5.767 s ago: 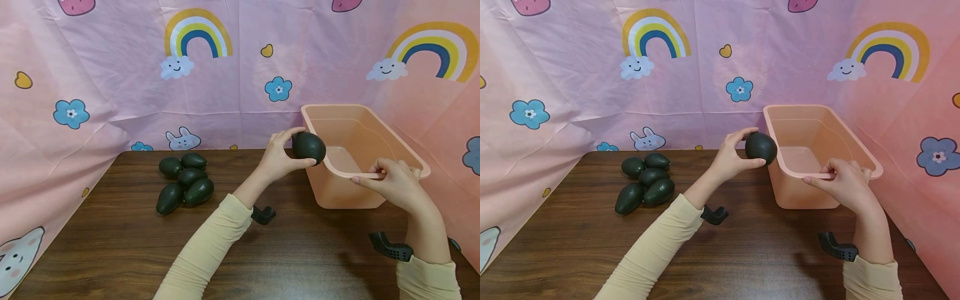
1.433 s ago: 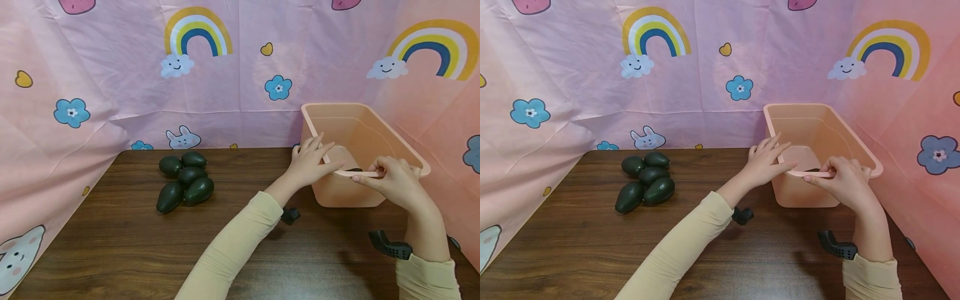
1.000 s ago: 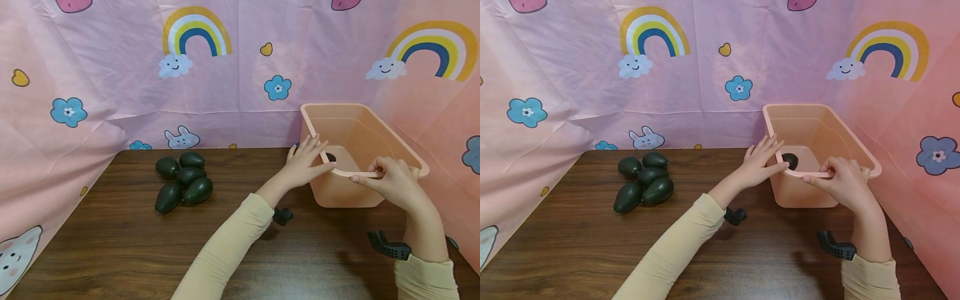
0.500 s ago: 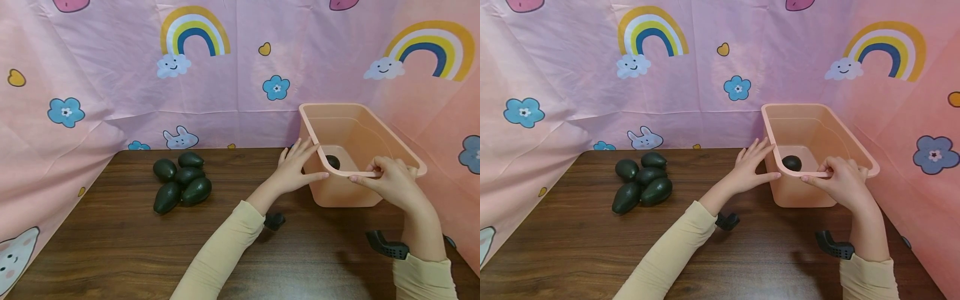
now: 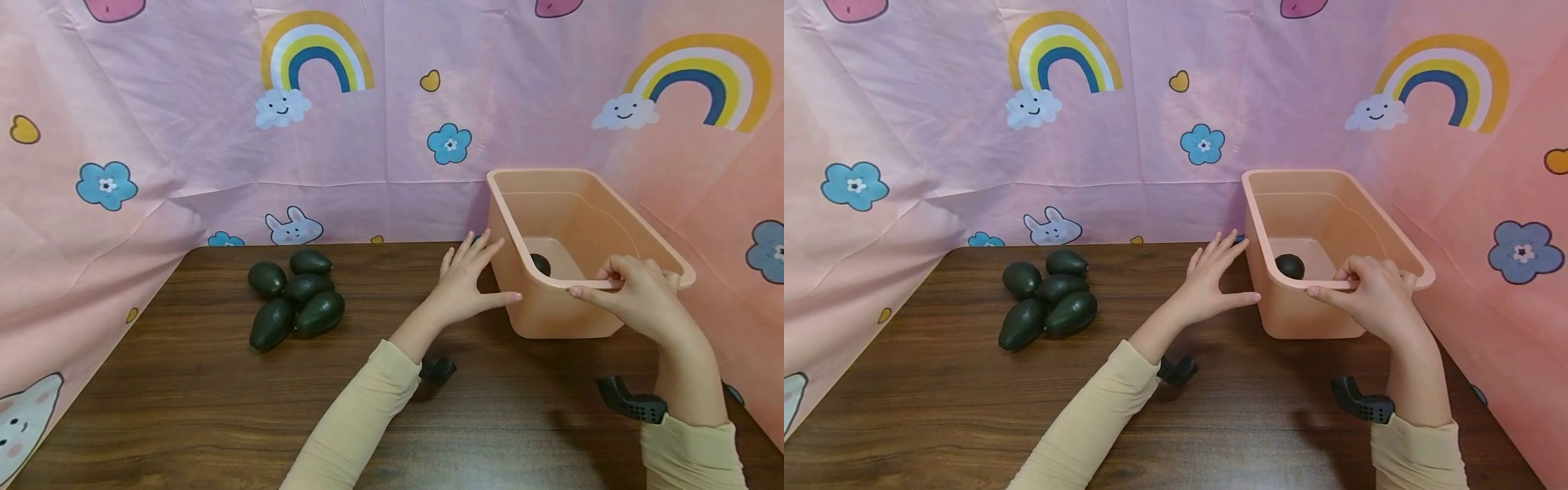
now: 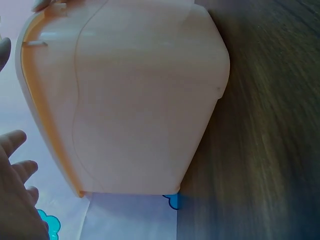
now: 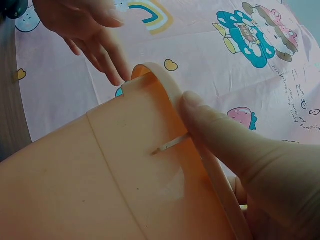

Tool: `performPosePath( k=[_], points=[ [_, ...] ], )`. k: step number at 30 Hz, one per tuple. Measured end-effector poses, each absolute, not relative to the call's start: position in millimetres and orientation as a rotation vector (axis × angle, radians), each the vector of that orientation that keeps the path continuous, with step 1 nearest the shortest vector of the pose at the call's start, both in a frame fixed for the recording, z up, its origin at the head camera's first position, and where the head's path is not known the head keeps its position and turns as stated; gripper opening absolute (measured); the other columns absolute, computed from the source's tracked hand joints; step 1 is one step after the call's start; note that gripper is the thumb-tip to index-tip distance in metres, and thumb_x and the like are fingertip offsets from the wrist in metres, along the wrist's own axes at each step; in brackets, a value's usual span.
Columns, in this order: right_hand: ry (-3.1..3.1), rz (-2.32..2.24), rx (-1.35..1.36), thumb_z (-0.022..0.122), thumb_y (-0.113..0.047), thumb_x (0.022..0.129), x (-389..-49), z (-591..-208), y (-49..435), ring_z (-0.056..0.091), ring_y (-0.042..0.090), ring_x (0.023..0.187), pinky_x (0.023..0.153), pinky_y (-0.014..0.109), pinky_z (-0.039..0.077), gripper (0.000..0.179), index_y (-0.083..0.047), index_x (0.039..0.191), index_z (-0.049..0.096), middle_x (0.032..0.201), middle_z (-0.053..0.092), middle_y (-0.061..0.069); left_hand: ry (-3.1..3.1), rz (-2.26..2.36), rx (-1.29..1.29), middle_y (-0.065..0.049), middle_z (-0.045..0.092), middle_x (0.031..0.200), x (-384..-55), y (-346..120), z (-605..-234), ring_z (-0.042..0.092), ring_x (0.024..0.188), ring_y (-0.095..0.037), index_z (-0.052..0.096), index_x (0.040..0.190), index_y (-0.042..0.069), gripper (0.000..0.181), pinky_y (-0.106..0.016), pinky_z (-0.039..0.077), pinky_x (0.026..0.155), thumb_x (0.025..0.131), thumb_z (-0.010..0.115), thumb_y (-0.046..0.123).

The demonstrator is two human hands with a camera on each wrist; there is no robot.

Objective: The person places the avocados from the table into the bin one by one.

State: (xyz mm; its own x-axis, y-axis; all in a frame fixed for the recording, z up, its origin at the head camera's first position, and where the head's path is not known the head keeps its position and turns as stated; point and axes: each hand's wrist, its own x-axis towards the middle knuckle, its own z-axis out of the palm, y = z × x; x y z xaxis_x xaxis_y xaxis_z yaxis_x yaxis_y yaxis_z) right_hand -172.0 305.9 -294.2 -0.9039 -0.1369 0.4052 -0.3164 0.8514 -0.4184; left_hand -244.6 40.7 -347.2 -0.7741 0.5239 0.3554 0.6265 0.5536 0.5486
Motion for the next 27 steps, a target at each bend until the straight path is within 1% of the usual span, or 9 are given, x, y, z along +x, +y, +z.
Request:
performPosePath(
  k=[4,10,17,20,27],
  points=[
    [-2.669,0.688,0.336,0.081,-0.032,0.077,-172,-294,306,0.035,0.027,0.069,0.071,0.059,0.011,0.036,-0.008,0.072,0.056,0.059,0.043,0.003,-2.604,-1.058,-0.970,0.012,0.004,0.158,-242,36,-352,-0.012,0.141,-0.005,0.024,0.153,0.028,0.093,-0.051,-0.002,0.111,0.078,0.069,0.060],
    [-2.662,0.682,0.339,0.082,-0.032,0.077,-172,-294,305,0.034,0.026,0.066,0.070,0.056,0.012,0.035,-0.008,0.071,0.056,0.058,0.042,0.003,-2.608,-1.081,-0.951,0.011,0.007,0.158,-238,27,-356,-0.009,0.142,-0.006,0.023,0.153,0.031,0.095,-0.049,-0.002,0.112,0.077,0.072,0.059],
    [-2.660,0.686,0.342,0.082,-0.032,0.077,-172,-293,306,0.034,0.026,0.066,0.069,0.057,0.012,0.035,-0.007,0.071,0.056,0.058,0.042,0.003,-2.583,-1.099,-0.966,0.010,0.010,0.158,-240,14,-356,-0.008,0.142,-0.006,0.023,0.153,0.031,0.095,-0.052,0.000,0.111,0.076,0.073,0.058],
    [-2.656,0.682,0.344,0.082,-0.032,0.076,-172,-293,305,0.034,0.025,0.066,0.069,0.057,0.012,0.036,-0.008,0.071,0.056,0.058,0.042,0.003,-2.569,-1.125,-0.955,0.010,0.011,0.158,-241,8,-356,-0.007,0.142,-0.006,0.024,0.152,0.031,0.095,-0.051,-0.001,0.111,0.076,0.074,0.057],
    [-2.670,0.700,0.325,0.082,-0.033,0.076,-173,-294,306,0.034,0.028,0.071,0.071,0.059,0.011,0.035,-0.008,0.073,0.057,0.062,0.045,0.004,-2.541,-1.163,-0.939,0.007,0.015,0.158,-238,-2,-352,-0.002,0.143,-0.009,0.029,0.152,0.028,0.095,-0.050,-0.002,0.111,0.074,0.077,0.054]
  ],
)
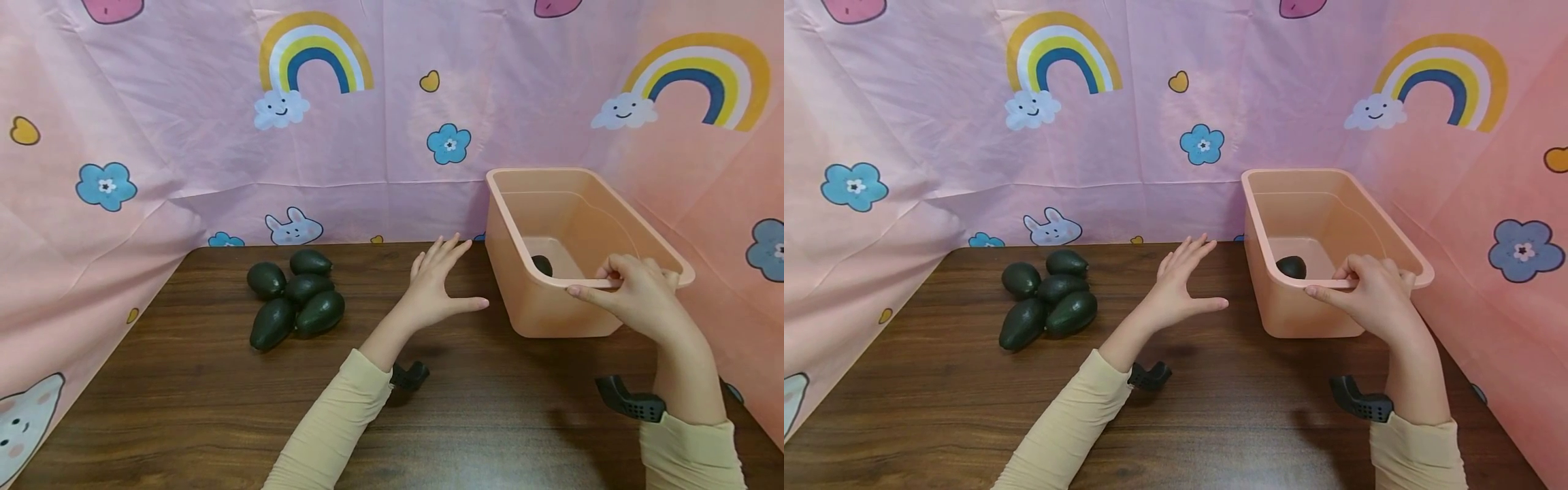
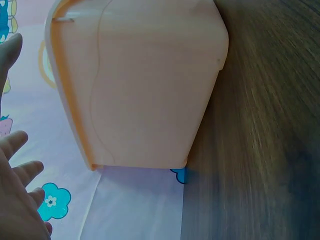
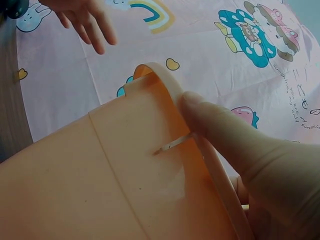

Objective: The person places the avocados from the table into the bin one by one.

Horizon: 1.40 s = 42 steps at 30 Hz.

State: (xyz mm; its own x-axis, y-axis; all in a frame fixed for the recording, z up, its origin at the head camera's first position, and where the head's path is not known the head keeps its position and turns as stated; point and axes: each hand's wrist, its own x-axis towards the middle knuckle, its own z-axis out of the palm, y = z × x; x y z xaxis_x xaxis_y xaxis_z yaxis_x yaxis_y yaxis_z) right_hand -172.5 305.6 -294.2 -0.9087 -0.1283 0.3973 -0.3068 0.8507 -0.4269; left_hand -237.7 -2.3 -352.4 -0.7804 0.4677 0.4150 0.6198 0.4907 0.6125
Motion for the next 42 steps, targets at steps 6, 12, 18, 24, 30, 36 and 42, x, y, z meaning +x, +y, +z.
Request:
performPosePath(
  k=[6,12,18,24,30,36,42],
  points=[
    [-2.673,0.710,0.313,0.081,-0.033,0.077,-171,-294,305,0.033,0.028,0.073,0.073,0.060,0.010,0.035,-0.008,0.073,0.057,0.064,0.046,0.005,-2.503,-1.222,-0.927,0.008,0.018,0.157,-235,-8,-349,0.002,0.143,-0.008,0.030,0.151,0.027,0.094,-0.051,0.001,0.111,0.074,0.079,0.050],
    [-2.674,0.697,0.291,0.082,-0.035,0.075,-171,-294,302,0.034,0.028,0.074,0.074,0.059,0.010,0.038,-0.007,0.074,0.057,0.065,0.046,0.005,-2.444,-1.312,-0.915,0.010,0.022,0.155,-234,-15,-347,0.008,0.142,-0.009,0.032,0.150,0.027,0.091,-0.051,0.004,0.110,0.075,0.080,0.045],
    [-2.686,0.712,0.279,0.082,-0.036,0.075,-172,-293,303,0.033,0.028,0.074,0.074,0.060,0.009,0.039,-0.007,0.074,0.057,0.065,0.046,0.005,-2.419,-1.353,-0.873,0.011,0.026,0.153,-231,-26,-346,0.013,0.142,-0.012,0.035,0.149,0.027,0.088,-0.052,0.005,0.109,0.076,0.080,0.042],
    [-2.692,0.720,0.279,0.082,-0.036,0.075,-171,-293,304,0.032,0.028,0.074,0.074,0.060,0.008,0.039,-0.006,0.075,0.057,0.066,0.046,0.006,-2.419,-1.372,-0.818,0.014,0.028,0.152,-229,-35,-343,0.014,0.141,-0.009,0.036,0.148,0.027,0.086,-0.055,0.006,0.109,0.076,0.080,0.043],
    [-2.700,0.717,0.278,0.082,-0.037,0.076,-171,-294,305,0.032,0.028,0.074,0.074,0.060,0.008,0.039,-0.006,0.076,0.058,0.067,0.046,0.006,-2.426,-1.384,-0.807,0.012,0.029,0.152,-227,-42,-339,0.015,0.141,-0.010,0.036,0.148,0.029,0.086,-0.052,0.004,0.110,0.076,0.080,0.043],
    [-2.696,0.718,0.275,0.082,-0.037,0.076,-171,-294,306,0.033,0.028,0.075,0.074,0.061,0.008,0.039,-0.007,0.075,0.057,0.067,0.046,0.006,-2.430,-1.381,-0.806,0.011,0.030,0.152,-225,-51,-338,0.018,0.141,-0.015,0.036,0.148,0.029,0.085,-0.054,0.004,0.109,0.076,0.080,0.043],
    [-2.691,0.718,0.277,0.082,-0.037,0.075,-172,-293,306,0.033,0.028,0.074,0.073,0.060,0.009,0.039,-0.008,0.074,0.057,0.067,0.045,0.006,-2.435,-1.390,-0.781,0.013,0.030,0.151,-222,-60,-335,0.018,0.140,-0.011,0.035,0.148,0.031,0.085,-0.055,0.005,0.109,0.076,0.079,0.044]
  ],
)
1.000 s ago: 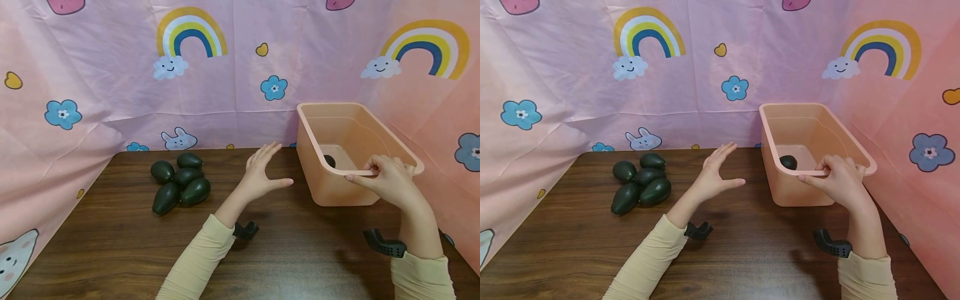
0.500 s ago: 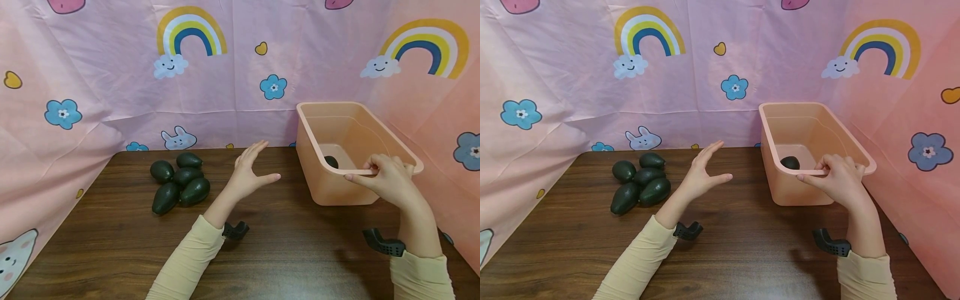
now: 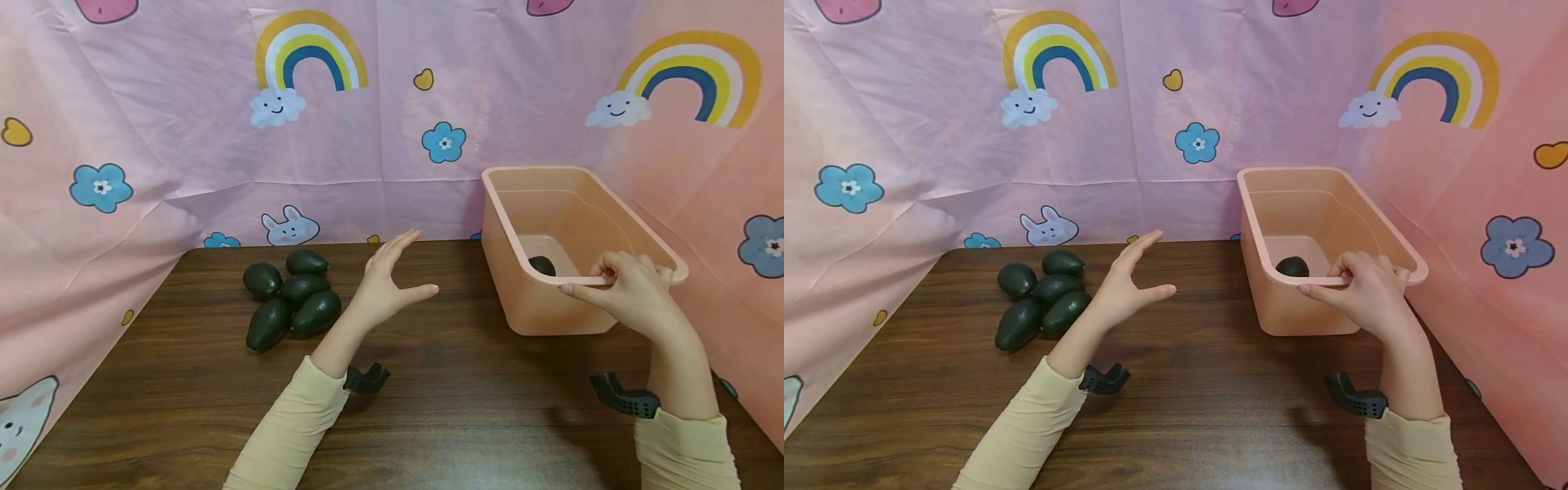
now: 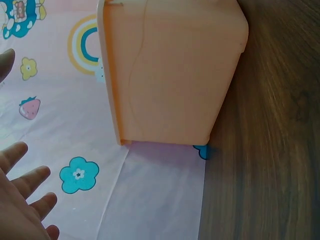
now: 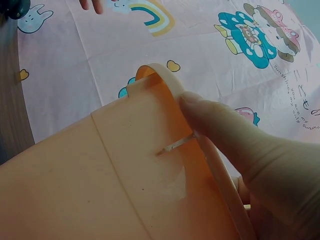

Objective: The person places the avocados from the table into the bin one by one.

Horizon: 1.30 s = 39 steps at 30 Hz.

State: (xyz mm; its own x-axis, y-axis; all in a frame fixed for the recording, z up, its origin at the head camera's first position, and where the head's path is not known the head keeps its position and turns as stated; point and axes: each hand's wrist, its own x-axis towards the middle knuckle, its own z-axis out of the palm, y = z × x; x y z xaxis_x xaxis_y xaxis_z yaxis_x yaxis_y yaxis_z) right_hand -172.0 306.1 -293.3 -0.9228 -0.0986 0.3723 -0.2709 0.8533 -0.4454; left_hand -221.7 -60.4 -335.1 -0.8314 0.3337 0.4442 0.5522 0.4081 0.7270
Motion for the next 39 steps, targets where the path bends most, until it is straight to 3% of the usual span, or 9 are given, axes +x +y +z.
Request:
performPosePath(
  k=[11,18,22,27,33,39],
  points=[
    [-2.684,0.706,0.280,0.083,-0.037,0.075,-172,-292,305,0.034,0.028,0.074,0.072,0.061,0.010,0.039,-0.008,0.073,0.058,0.065,0.046,0.005,-2.429,-1.397,-0.786,0.008,0.031,0.152,-215,-72,-329,0.015,0.141,-0.014,0.036,0.148,0.030,0.085,-0.057,0.002,0.108,0.076,0.081,0.040],
    [-2.689,0.706,0.276,0.082,-0.037,0.075,-172,-291,305,0.034,0.028,0.074,0.072,0.061,0.010,0.039,-0.007,0.074,0.058,0.065,0.045,0.006,-2.418,-1.398,-0.769,0.015,0.029,0.151,-212,-82,-325,0.012,0.142,-0.014,0.036,0.148,0.030,0.085,-0.055,0.001,0.109,0.076,0.081,0.039],
    [-2.690,0.708,0.275,0.082,-0.038,0.075,-172,-292,305,0.034,0.028,0.074,0.072,0.061,0.009,0.039,-0.007,0.074,0.057,0.065,0.046,0.005,-2.406,-1.426,-0.754,0.018,0.030,0.150,-212,-88,-324,0.014,0.141,-0.013,0.037,0.147,0.031,0.084,-0.057,0.010,0.108,0.076,0.081,0.038],
    [-2.690,0.712,0.275,0.082,-0.038,0.075,-172,-292,306,0.033,0.028,0.073,0.072,0.061,0.009,0.039,-0.008,0.073,0.057,0.066,0.046,0.005,-2.392,-1.455,-0.756,0.014,0.030,0.151,-211,-95,-323,0.017,0.140,-0.014,0.037,0.147,0.032,0.084,-0.059,0.022,0.104,0.076,0.081,0.037],
    [-2.698,0.703,0.272,0.082,-0.039,0.075,-172,-292,305,0.033,0.028,0.073,0.072,0.061,0.009,0.040,-0.008,0.073,0.057,0.066,0.045,0.006,-2.383,-1.394,-0.750,0.007,0.032,0.151,-207,-107,-323,0.017,0.140,-0.015,0.038,0.147,0.028,0.084,-0.059,0.016,0.106,0.075,0.082,0.034],
    [-2.694,0.703,0.276,0.082,-0.038,0.075,-171,-292,305,0.034,0.028,0.073,0.072,0.061,0.010,0.039,-0.007,0.073,0.058,0.066,0.045,0.006,-2.377,-1.341,-0.740,0.009,0.033,0.150,-204,-121,-325,0.019,0.140,-0.017,0.040,0.147,0.028,0.084,-0.059,0.013,0.106,0.075,0.083,0.032]
  ],
)
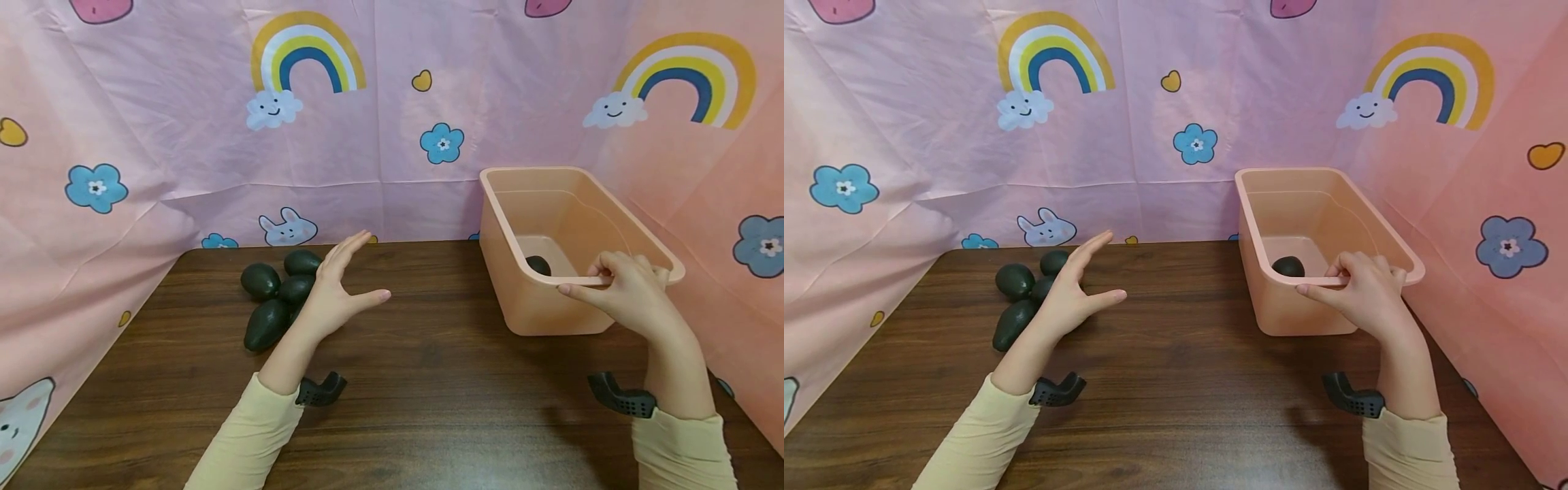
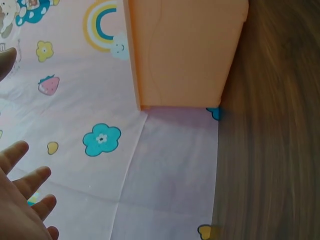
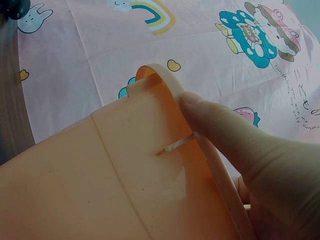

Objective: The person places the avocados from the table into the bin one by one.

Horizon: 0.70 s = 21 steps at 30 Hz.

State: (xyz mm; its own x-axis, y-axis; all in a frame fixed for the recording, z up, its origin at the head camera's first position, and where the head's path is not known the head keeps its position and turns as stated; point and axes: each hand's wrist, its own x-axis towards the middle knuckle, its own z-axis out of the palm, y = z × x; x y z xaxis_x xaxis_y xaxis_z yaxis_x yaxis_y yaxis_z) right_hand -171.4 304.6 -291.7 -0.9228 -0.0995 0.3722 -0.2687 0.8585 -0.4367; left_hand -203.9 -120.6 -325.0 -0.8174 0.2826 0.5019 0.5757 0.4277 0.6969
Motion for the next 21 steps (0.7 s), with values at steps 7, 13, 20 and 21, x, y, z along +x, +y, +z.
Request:
performPosePath(
  k=[7,13,20,21],
  points=[
    [-2.684,0.697,0.286,0.082,-0.038,0.075,-172,-292,305,0.035,0.029,0.072,0.073,0.060,0.010,0.038,-0.008,0.072,0.057,0.065,0.045,0.005,-2.421,-1.302,-0.679,0.007,0.032,0.152,-200,-137,-327,0.014,0.142,-0.016,0.038,0.147,0.031,0.086,-0.061,0.005,0.106,0.074,0.083,0.033],
    [-2.675,0.692,0.289,0.082,-0.037,0.074,-172,-292,305,0.035,0.028,0.071,0.072,0.060,0.011,0.038,-0.010,0.071,0.057,0.064,0.045,0.005,-2.458,-1.299,-0.630,0.006,0.028,0.153,-198,-152,-326,0.010,0.143,-0.020,0.035,0.149,0.029,0.086,-0.063,0.003,0.106,0.077,0.082,0.029],
    [-2.670,0.690,0.298,0.083,-0.037,0.074,-172,-292,306,0.034,0.028,0.071,0.071,0.058,0.011,0.037,-0.010,0.070,0.057,0.064,0.045,0.005,-2.472,-1.309,-0.583,0.003,0.024,0.155,-199,-165,-323,0.008,0.143,-0.025,0.033,0.150,0.028,0.085,-0.065,0.001,0.105,0.079,0.080,0.025],
    [-2.673,0.692,0.298,0.083,-0.037,0.074,-173,-292,306,0.034,0.028,0.071,0.071,0.059,0.011,0.037,-0.010,0.071,0.057,0.065,0.045,0.005,-2.475,-1.310,-0.571,0.002,0.024,0.156,-199,-167,-323,0.007,0.143,-0.025,0.032,0.150,0.029,0.085,-0.065,0.001,0.105,0.080,0.080,0.025]
  ],
)
